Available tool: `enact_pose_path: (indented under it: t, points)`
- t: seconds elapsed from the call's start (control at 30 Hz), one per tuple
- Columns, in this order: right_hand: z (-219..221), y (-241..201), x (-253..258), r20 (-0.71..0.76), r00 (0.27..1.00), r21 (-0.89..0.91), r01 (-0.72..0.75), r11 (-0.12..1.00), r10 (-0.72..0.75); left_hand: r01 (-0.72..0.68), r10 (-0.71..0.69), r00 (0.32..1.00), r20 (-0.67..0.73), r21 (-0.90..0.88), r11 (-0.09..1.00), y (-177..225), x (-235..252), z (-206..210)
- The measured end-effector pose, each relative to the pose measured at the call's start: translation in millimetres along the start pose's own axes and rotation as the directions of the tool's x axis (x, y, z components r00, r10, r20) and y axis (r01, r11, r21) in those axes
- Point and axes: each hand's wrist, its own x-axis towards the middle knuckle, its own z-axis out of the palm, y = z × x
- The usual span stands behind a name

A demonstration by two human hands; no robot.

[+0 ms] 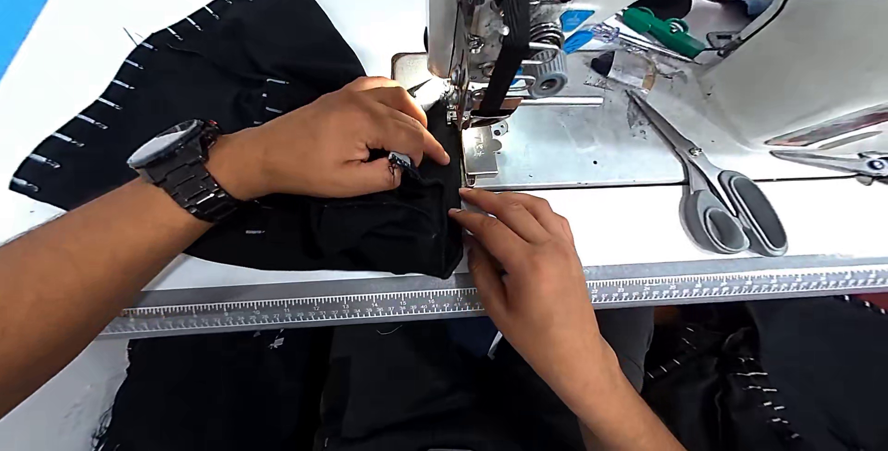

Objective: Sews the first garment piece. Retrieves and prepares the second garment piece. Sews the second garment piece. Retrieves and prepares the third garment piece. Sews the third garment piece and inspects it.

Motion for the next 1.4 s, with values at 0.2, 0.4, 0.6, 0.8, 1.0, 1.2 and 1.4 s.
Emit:
enact_pose_path:
  t: [0.2, 0.4, 0.6, 0.8, 1.0, 1.2, 1.4]
  points:
    - [3.2, -6.0, 1.3, -0.009, 1.0, -0.047, -0.004, 0.999, 0.003, 0.001, -0.003, 0.997, 0.076, 0.026, 1.0, -1.6, 2.2, -8.8]
    - [4.6, -8.0, 2.3, -0.007, 1.0, -0.066, -0.025, 0.998, 0.024, -0.001, -0.011, 0.995, 0.097, 0.125, 0.992, 2.7, -1.7, -12.3]
    - [6.3, -10.0, 6.8, -0.002, 0.999, -0.098, -0.052, 0.994, 0.052, 0.018, -0.025, 0.991, 0.129, 0.054, 0.998, 3.7, -3.6, -18.1]
    - [4.7, -7.1, 22.8, 0.034, 0.994, -0.125, -0.097, 0.987, 0.102, 0.018, -0.021, 0.993, 0.113, 0.024, 1.0, 4.0, -4.0, -20.5]
    - [3.5, -7.1, 35.3, 0.003, 0.99, -0.182, -0.14, 0.973, 0.143, 0.038, -0.037, 0.997, 0.07, -0.012, 0.999, 12.1, -5.9, -16.0]
    - [12.8, -28.3, 9.8, -0.068, 0.994, 0.124, -0.079, 0.989, 0.088, 0.223, -0.282, 0.949, -0.139, -0.334, 0.916, 40.1, -20.5, -32.0]
    - [76.0, -111.0, 41.6, 0.037, 0.993, -0.024, -0.116, 0.993, 0.116, 0.429, -0.455, 0.885, -0.1, -0.205, 0.88, 109.9, -11.2, -35.0]
